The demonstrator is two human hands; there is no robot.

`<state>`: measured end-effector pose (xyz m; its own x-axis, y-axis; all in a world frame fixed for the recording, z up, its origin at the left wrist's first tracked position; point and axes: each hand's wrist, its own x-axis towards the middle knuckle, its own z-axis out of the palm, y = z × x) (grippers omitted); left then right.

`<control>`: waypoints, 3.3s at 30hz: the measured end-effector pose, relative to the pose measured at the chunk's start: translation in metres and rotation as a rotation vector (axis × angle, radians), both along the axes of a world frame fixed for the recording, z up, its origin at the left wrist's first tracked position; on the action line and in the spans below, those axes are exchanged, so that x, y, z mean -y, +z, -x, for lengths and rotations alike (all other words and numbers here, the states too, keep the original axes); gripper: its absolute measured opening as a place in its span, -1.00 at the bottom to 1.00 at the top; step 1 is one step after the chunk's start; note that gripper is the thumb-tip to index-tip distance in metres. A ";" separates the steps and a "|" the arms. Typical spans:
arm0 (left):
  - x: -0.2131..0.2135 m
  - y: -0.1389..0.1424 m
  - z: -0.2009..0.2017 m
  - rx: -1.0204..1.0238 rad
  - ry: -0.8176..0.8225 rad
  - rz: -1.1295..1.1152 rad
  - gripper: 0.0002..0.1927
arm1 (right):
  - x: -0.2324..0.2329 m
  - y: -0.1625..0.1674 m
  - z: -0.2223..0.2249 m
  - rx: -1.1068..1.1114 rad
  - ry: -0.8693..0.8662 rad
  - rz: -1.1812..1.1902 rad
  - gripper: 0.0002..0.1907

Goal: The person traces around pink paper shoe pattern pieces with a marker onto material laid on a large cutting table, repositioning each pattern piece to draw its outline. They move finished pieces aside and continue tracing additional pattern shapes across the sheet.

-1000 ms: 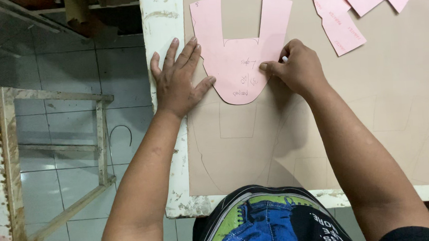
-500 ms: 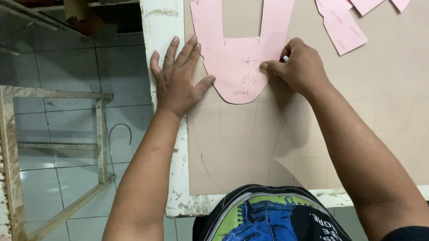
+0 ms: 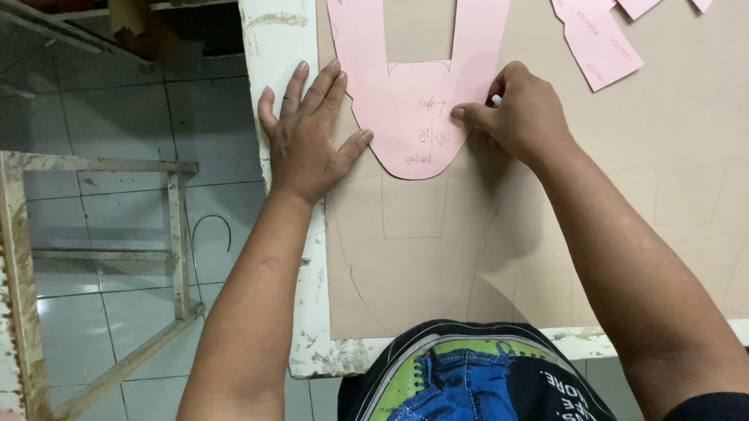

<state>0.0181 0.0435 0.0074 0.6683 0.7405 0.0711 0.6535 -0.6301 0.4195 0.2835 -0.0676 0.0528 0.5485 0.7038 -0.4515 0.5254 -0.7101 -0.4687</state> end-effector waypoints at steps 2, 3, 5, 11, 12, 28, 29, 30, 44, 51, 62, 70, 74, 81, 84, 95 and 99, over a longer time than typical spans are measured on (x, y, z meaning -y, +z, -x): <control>0.000 0.000 0.001 0.006 -0.003 -0.003 -0.20 | 0.000 -0.002 -0.001 0.065 0.062 -0.032 -0.41; -0.001 0.000 0.001 0.008 -0.005 -0.003 -0.19 | -0.001 -0.003 -0.002 0.097 0.094 -0.049 -0.41; -0.001 -0.001 0.001 0.011 -0.009 -0.003 -0.19 | 0.000 -0.005 -0.003 0.104 0.104 -0.056 -0.42; 0.000 -0.002 0.002 0.017 -0.012 -0.009 -0.17 | 0.001 -0.009 -0.006 0.106 0.129 -0.087 -0.43; 0.000 -0.002 0.002 0.022 -0.014 -0.006 -0.17 | 0.001 -0.008 -0.006 0.110 0.135 -0.088 -0.43; 0.001 0.004 0.003 0.067 -0.017 0.016 -0.28 | -0.002 0.003 0.000 0.048 0.118 -0.068 -0.45; 0.001 0.004 0.003 0.066 -0.018 0.016 -0.28 | -0.002 0.003 0.000 0.025 0.098 -0.056 -0.46; 0.001 0.004 0.003 0.069 -0.017 0.020 -0.28 | -0.001 0.004 0.000 0.000 0.078 -0.042 -0.46; 0.000 0.000 0.003 0.048 -0.035 -0.003 -0.26 | 0.003 -0.008 -0.006 0.068 0.110 -0.039 -0.37; -0.001 0.001 0.003 0.045 -0.022 0.036 -0.26 | 0.003 -0.013 -0.008 0.107 0.155 -0.080 -0.37; -0.001 0.001 0.004 0.053 -0.024 0.032 -0.25 | 0.002 -0.011 -0.006 0.105 0.152 -0.067 -0.38; -0.001 0.002 0.003 0.061 -0.021 0.039 -0.25 | 0.002 -0.009 -0.006 0.100 0.143 -0.062 -0.38; -0.001 0.003 0.003 0.070 -0.019 0.050 -0.25 | 0.002 -0.010 -0.006 0.098 0.145 -0.066 -0.38; -0.003 0.002 0.004 0.067 -0.024 0.025 -0.24 | 0.001 -0.004 -0.003 0.097 0.141 -0.071 -0.38; -0.002 0.002 0.003 0.057 -0.020 0.029 -0.28 | 0.000 -0.002 -0.002 0.045 0.071 -0.009 -0.40; 0.001 0.002 0.002 0.044 -0.019 0.002 -0.30 | 0.001 -0.011 -0.005 0.129 0.154 -0.065 -0.36; 0.002 0.013 -0.005 0.006 -0.022 0.036 -0.31 | -0.002 -0.009 -0.004 0.153 0.151 -0.015 -0.33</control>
